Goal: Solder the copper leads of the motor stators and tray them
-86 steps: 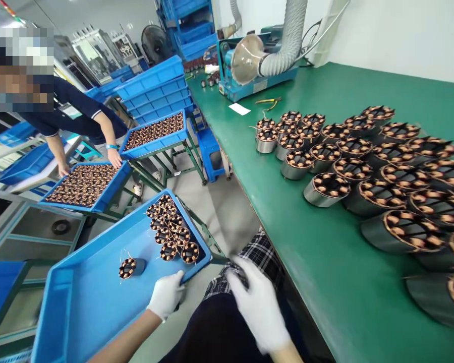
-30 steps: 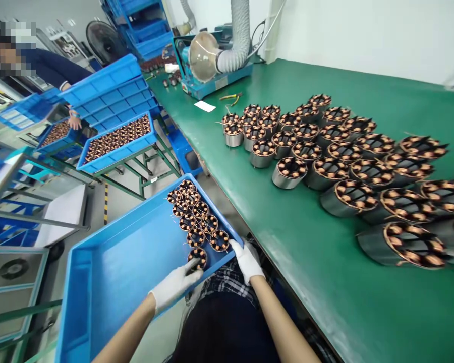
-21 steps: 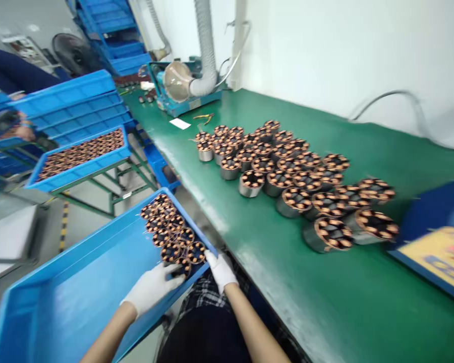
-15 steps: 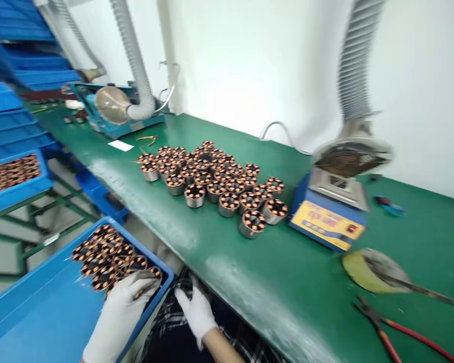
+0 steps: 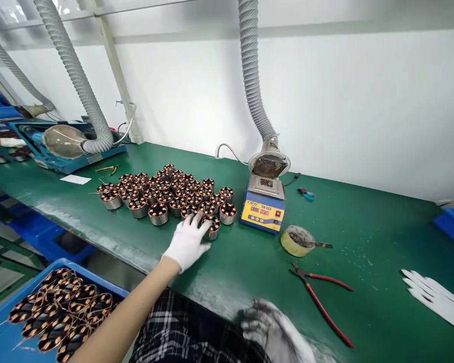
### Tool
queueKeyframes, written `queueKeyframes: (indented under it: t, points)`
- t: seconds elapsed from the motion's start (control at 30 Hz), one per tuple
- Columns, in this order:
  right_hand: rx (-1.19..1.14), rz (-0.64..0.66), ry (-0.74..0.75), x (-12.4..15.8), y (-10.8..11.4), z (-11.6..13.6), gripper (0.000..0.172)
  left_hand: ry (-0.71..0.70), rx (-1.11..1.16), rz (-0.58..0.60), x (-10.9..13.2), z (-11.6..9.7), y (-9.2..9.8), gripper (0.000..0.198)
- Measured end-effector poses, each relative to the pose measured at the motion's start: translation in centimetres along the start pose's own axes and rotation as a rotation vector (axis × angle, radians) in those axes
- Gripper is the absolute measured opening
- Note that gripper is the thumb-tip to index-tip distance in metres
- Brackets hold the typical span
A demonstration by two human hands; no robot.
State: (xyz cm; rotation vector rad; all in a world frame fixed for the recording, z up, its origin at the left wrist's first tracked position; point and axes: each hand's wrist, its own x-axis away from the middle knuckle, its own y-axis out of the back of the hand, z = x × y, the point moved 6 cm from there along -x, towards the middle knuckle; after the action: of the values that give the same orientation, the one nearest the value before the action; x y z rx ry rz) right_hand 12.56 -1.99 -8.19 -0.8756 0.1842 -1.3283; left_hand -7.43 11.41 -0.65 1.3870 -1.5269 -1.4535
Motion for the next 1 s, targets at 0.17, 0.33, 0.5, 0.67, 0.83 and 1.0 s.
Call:
queueKeyframes:
  t: [0.17,0.33,0.5,0.67,0.83,1.0]
  points:
    - [0.147,-0.281,0.144,-3.5,1.0,1.1,0.049,-0.175,-0.062,0.116,-3.1,-1.8,-0.6,0.021]
    - [0.569,-0.18,0.175,-5.3,0.0,2.7,0.055,-0.298,0.033,0.23,1.7,-5.1,-2.4,0.043]
    - [0.958,0.044,0.118,-6.3,-1.9,4.0,0.017,-0.349,0.324,0.177,4.5,-6.6,-4.0,0.026]
    - [0.957,0.041,-0.103,-7.3,-2.6,4.2,0.023,-0.43,0.461,-0.079,4.5,-7.2,-3.9,0.017]
    - [0.913,-0.475,0.155,-3.6,0.2,12.8,0.033,-0.387,0.346,-0.16,4.9,-7.4,-3.5,0.015]
    - [1.515,-0.862,0.297,0.3,7.9,16.8,0.038,-0.435,0.286,-0.134,5.5,-7.0,-3.7,0.036]
